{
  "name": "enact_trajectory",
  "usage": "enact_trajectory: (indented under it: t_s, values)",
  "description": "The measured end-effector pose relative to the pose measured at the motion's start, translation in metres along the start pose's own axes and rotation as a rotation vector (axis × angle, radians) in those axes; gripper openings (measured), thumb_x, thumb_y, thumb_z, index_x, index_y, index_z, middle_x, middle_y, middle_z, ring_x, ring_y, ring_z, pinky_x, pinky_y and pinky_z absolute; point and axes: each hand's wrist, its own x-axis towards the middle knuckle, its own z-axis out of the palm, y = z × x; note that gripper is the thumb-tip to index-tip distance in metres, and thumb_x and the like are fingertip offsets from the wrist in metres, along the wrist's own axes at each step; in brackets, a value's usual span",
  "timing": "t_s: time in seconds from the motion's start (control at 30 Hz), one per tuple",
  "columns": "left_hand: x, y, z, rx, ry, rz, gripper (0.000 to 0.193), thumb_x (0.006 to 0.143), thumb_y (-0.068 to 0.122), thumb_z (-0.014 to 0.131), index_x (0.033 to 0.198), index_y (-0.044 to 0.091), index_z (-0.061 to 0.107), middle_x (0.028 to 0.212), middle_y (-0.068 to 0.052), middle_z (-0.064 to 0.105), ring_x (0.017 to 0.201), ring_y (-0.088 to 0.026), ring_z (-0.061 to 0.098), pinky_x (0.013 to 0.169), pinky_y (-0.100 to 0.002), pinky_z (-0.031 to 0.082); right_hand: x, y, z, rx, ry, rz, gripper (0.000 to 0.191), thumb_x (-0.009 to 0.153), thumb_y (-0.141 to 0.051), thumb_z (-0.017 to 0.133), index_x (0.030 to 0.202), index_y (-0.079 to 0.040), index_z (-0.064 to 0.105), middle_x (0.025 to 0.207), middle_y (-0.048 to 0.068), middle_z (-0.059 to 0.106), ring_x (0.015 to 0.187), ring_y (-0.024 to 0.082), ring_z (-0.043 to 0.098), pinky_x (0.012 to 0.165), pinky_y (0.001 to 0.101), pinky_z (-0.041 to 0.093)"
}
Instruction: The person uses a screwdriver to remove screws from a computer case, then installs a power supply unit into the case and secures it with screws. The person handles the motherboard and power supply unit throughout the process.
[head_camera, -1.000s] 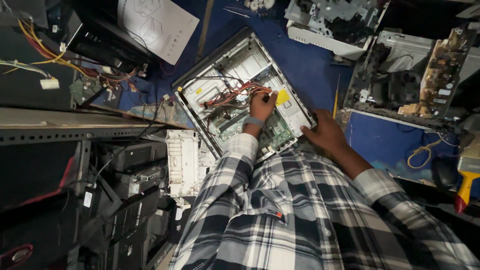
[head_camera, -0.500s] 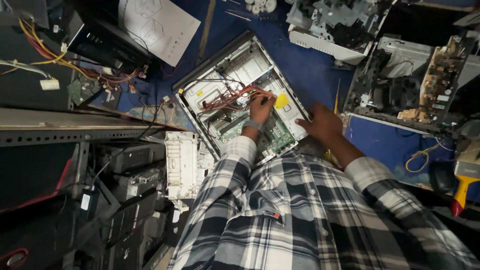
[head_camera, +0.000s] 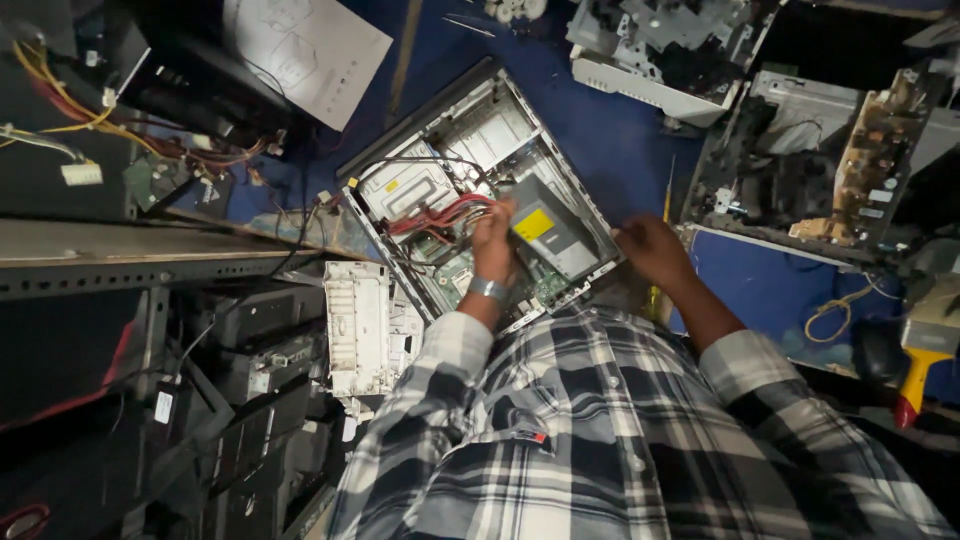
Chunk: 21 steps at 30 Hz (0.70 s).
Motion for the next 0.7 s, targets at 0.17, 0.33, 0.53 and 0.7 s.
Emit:
enact_trajectory:
  t_s: [0.17, 0.33, 0.53, 0.7]
  values:
    - [-0.028, 0.016, -0.035, -0.284, 0.147, -0.123, 0.045, 0.104, 0.036, 0.054, 0.132, 0.0, 0.053, 0.136, -0.015, 0.063, 0.12, -0.025, 0.063, 0.104, -0.041, 0.052, 0.002, -0.017, -0.004, -0.183, 0.083, -0.125, 0.029, 0.092, -0.027, 0.075, 0.105, -0.002, 0.066, 0.099, 0.018, 0.068, 0.093, 0.034, 0.067, 0.083, 0.043, 0.054]
    - [-0.055, 0.03, -0.062, -0.376, 0.162, -0.095, 0.051, 0.109, 0.035, 0.05, 0.14, -0.006, 0.052, 0.142, -0.019, 0.06, 0.124, -0.026, 0.061, 0.106, -0.04, 0.05, 0.024, -0.045, 0.024, -0.294, 0.004, -0.363, 0.025, 0.09, -0.012, 0.064, 0.112, 0.0, 0.07, 0.104, 0.025, 0.068, 0.095, 0.043, 0.066, 0.083, 0.0494, 0.054]
    - [-0.07, 0.028, -0.072, -0.401, 0.185, -0.018, 0.045, 0.11, 0.029, 0.051, 0.141, -0.004, 0.052, 0.142, -0.018, 0.059, 0.124, -0.027, 0.061, 0.108, -0.041, 0.05, 0.063, -0.075, 0.076, -0.754, -0.33, -0.297, 0.011, 0.091, -0.003, 0.062, 0.097, 0.001, 0.07, 0.101, 0.024, 0.072, 0.092, 0.037, 0.073, 0.081, 0.0448, 0.058]
    - [-0.084, 0.025, -0.07, -0.481, 0.199, -0.046, 0.042, 0.108, 0.027, 0.052, 0.138, -0.003, 0.053, 0.145, -0.015, 0.059, 0.126, -0.027, 0.06, 0.109, -0.043, 0.049, 0.066, -0.086, 0.079, -0.908, -0.381, -0.229, 0.01, 0.085, -0.002, 0.063, 0.09, -0.002, 0.07, 0.095, 0.022, 0.072, 0.09, 0.037, 0.075, 0.077, 0.0444, 0.059]
